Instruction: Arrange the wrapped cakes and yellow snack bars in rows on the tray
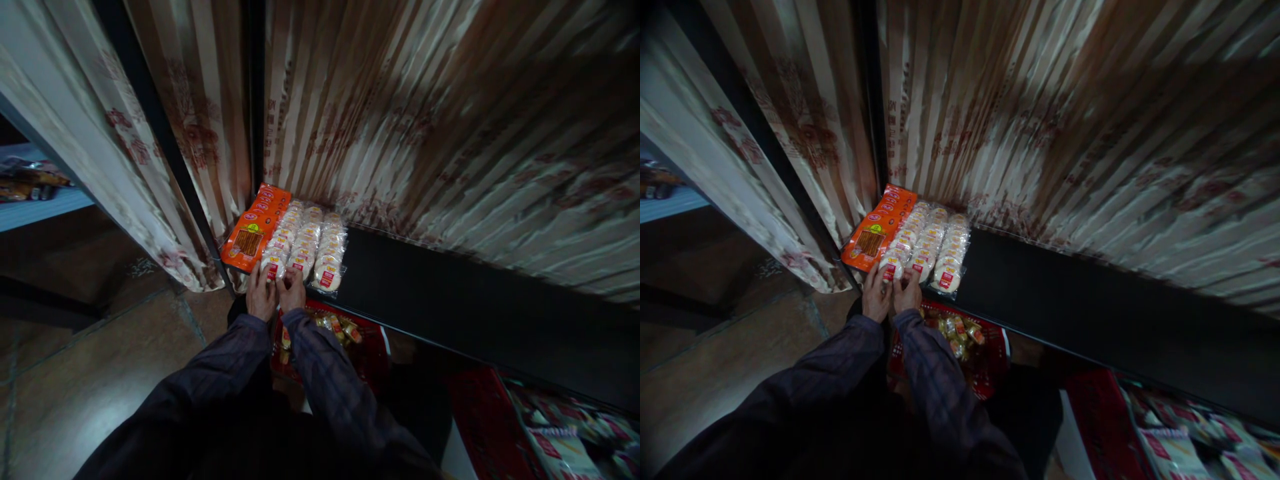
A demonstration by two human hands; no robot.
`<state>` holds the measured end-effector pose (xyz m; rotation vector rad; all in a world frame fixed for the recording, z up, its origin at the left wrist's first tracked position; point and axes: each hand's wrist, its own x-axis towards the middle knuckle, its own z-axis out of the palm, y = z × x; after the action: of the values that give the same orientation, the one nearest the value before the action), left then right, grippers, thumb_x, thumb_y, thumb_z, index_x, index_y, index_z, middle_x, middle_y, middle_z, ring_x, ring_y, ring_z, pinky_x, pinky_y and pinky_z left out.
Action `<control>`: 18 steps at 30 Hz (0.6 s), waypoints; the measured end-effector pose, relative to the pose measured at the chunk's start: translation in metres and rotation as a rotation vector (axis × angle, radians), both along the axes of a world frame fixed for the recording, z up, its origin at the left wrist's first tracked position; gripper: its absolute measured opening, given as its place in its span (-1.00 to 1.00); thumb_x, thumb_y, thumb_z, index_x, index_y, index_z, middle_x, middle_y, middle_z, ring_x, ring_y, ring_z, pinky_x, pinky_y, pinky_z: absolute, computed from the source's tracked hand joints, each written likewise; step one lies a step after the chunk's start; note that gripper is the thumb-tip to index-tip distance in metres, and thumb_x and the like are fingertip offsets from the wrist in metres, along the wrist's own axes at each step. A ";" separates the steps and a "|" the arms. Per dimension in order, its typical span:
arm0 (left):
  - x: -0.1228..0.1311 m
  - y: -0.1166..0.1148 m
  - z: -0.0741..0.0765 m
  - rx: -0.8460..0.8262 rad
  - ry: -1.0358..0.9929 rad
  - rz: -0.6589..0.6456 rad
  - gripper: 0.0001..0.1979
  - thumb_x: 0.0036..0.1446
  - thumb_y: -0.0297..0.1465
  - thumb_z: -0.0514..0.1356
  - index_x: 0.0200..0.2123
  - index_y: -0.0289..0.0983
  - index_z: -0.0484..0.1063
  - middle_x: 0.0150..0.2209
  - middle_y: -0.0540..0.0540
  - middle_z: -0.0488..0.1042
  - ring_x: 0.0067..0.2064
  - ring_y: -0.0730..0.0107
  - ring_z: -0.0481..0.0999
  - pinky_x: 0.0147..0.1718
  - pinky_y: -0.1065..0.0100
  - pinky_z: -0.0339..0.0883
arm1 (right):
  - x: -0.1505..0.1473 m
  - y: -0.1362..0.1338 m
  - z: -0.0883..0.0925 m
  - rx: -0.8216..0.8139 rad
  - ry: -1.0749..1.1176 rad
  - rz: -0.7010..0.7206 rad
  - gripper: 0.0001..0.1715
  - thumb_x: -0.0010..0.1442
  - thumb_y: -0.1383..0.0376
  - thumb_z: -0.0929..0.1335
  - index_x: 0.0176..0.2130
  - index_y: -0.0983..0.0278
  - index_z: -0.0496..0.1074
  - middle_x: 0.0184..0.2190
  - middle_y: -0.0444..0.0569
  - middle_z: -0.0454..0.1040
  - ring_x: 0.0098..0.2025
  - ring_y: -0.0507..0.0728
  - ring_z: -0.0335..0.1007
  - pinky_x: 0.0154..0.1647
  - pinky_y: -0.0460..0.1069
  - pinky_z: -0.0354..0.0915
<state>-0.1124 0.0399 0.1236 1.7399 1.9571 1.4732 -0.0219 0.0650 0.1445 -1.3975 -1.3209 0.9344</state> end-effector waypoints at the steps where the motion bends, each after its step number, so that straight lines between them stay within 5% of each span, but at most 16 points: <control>1: -0.001 0.000 -0.001 -0.001 0.021 -0.004 -0.57 0.24 -0.37 0.07 0.17 -0.27 0.30 0.29 -0.28 0.18 0.30 0.12 0.22 0.23 0.08 0.20 | -0.001 0.001 0.001 0.002 -0.010 -0.008 -0.65 0.08 0.27 0.33 -0.09 0.20 0.26 -0.21 0.00 0.55 -0.18 0.14 0.50 -0.05 0.07 0.38; 8: -0.010 0.003 -0.003 -0.007 0.167 -0.087 -0.44 0.17 -0.41 0.13 0.26 -0.28 0.20 0.31 -0.32 0.15 0.33 0.04 0.16 0.25 0.00 0.14 | -0.004 0.009 0.003 0.025 -0.056 -0.009 -0.74 0.09 0.24 0.33 -0.18 0.19 0.25 -0.25 -0.01 0.53 -0.23 0.13 0.50 -0.11 0.05 0.40; 18: -0.012 0.014 -0.012 0.014 0.192 -0.092 -0.50 0.18 -0.41 0.15 0.20 -0.28 0.30 0.30 -0.33 0.17 0.34 0.03 0.14 0.25 -0.03 0.14 | -0.001 0.015 -0.006 0.083 -0.125 0.037 -0.71 0.09 0.34 0.28 -0.13 0.23 0.31 -0.18 0.05 0.54 -0.15 0.16 0.51 -0.02 0.09 0.40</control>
<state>-0.1242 0.0534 0.1114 2.0162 1.9269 1.3373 -0.0228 0.0802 0.1383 -1.3902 -1.4665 0.8174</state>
